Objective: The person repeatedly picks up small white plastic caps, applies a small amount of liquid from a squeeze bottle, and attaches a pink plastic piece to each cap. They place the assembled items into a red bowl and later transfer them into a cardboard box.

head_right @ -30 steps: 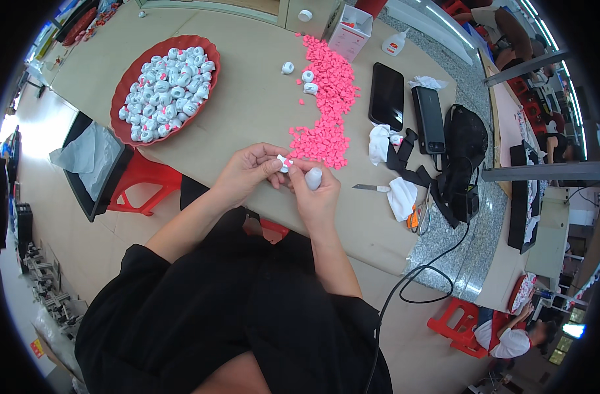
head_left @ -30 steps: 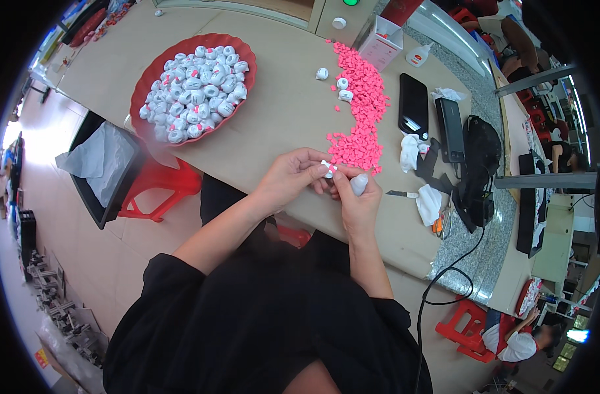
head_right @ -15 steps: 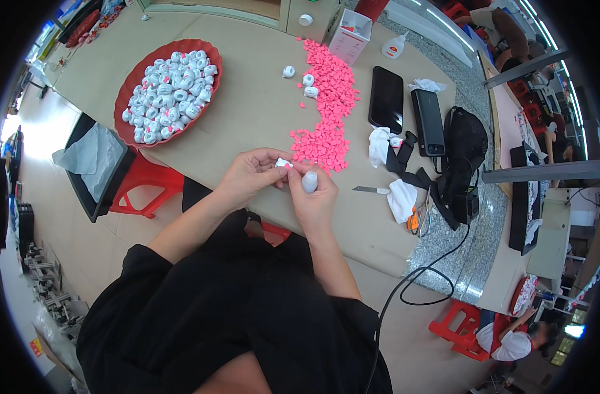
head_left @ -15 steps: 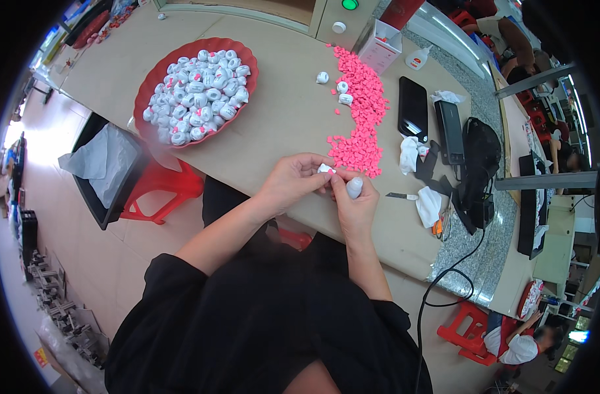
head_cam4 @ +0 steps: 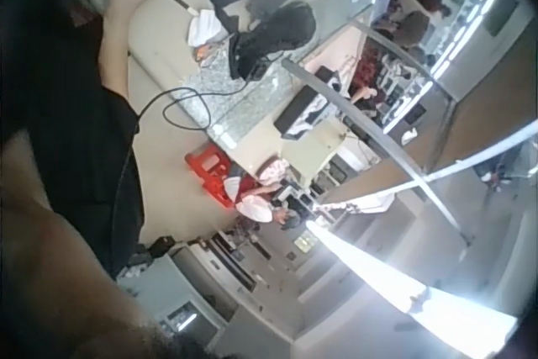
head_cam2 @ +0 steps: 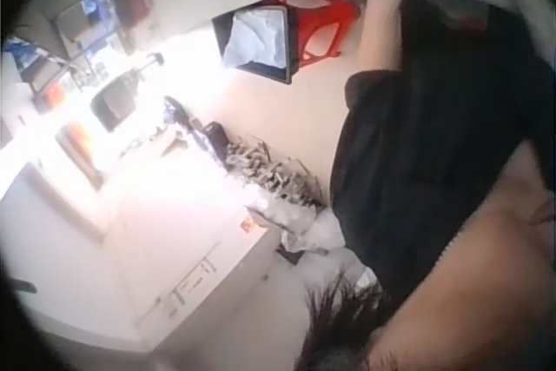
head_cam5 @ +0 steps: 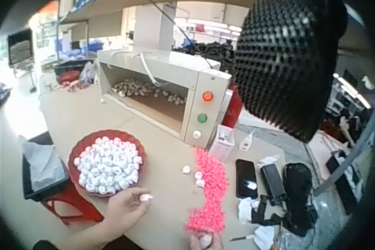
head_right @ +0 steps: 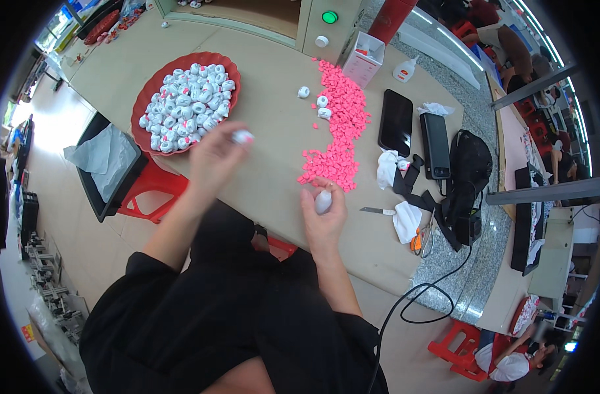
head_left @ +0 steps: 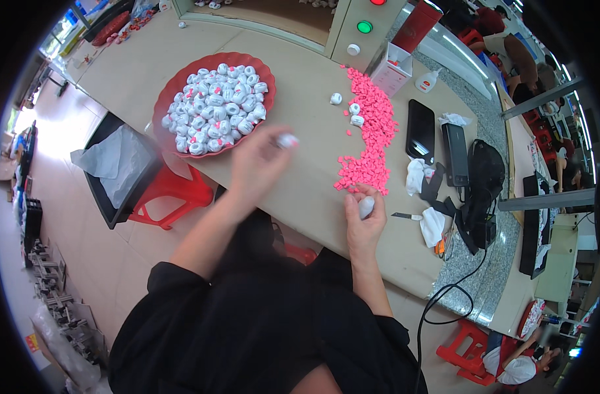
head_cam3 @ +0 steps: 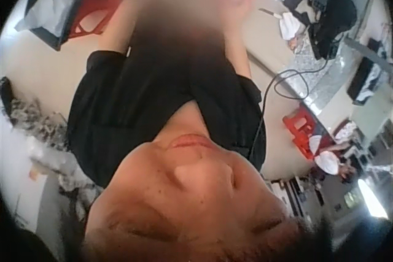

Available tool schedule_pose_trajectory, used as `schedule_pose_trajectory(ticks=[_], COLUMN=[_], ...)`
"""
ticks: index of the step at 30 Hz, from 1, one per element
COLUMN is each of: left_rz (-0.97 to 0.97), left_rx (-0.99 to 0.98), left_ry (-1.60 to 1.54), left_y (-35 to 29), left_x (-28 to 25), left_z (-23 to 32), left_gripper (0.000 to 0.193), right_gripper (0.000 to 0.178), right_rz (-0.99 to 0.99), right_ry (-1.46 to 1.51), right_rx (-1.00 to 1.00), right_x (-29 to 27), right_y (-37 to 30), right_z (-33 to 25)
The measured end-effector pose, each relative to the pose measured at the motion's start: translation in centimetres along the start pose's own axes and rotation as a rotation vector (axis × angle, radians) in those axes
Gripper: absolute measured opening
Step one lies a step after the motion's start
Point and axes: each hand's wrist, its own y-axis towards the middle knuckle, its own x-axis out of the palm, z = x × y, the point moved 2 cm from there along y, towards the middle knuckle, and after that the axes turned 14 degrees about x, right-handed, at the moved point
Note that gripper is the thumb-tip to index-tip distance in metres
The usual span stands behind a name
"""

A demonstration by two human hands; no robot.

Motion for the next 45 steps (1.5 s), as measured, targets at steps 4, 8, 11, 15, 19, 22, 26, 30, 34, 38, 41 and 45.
schedule_pose_trajectory(ticks=[4, 8, 11, 15, 19, 22, 26, 30, 34, 38, 41, 45], left_rz=[0.161, -0.113, -0.232, -0.457, -0.366, -0.347, -0.315, -0.266, -0.261, -0.256, -0.252, -0.259], left_rx=[0.65, 0.69, 0.471, 0.402, 0.194, -0.238, -0.331, -0.272, -0.234, -0.209, -0.212, -0.203], left_ry=[0.99, 0.767, 0.684, 0.768, 0.353, -0.356, -0.637, -0.743, -0.678, -0.635, -0.608, -0.582], left_y=[5.3, 7.6, 9.8, 12.4, 10.1, 4.9, -1.0, -3.1, -3.7, -3.9, -3.9, -3.9], left_x=[-6.7, -0.3, 6.1, 8.6, 7.0, 6.3, 5.1, 5.5, 6.1, 6.3, 6.2, 6.2], left_z=[1.3, -1.1, -3.9, -8.2, -7.7, -4.5, -0.9, -2.4, -3.2, -3.0, -3.1, -3.0], left_gripper=[0.021, 0.023, 0.025, 0.028, 0.03, 0.028, 0.029, 0.028, 0.023, 0.022, 0.024, 0.026], right_gripper=[0.021, 0.021, 0.024, 0.028, 0.031, 0.033, 0.028, 0.023, 0.022, 0.021, 0.023, 0.025], right_rz=[-0.081, -0.121, -0.167, -0.194, -0.08, 0.03, -0.075, -0.104, 0.011, -0.062, -0.03, 0.019], right_ry=[0.22, 0.184, 0.225, 0.368, 0.435, 0.49, 0.615, 0.524, 0.292, 0.207, 0.11, -0.115], right_rx=[0.01, 0.004, 0.068, 0.182, 0.131, 0.073, 0.005, -0.06, -0.14, -0.228, -0.274, -0.44], right_x=[0.1, 0.2, 0.4, -0.4, -0.9, -2.5, -3.7, -3.5, -3.3, -2.9, -2.2, -2.4], right_y=[0.0, -0.2, -0.6, -0.6, -0.2, 0.0, 0.4, 0.5, 0.7, 0.1, -0.5, -0.6], right_z=[-0.5, -0.8, -0.9, -1.5, -1.5, -2.1, -3.6, -4.0, -1.8, -2.3, -2.4, -1.9])
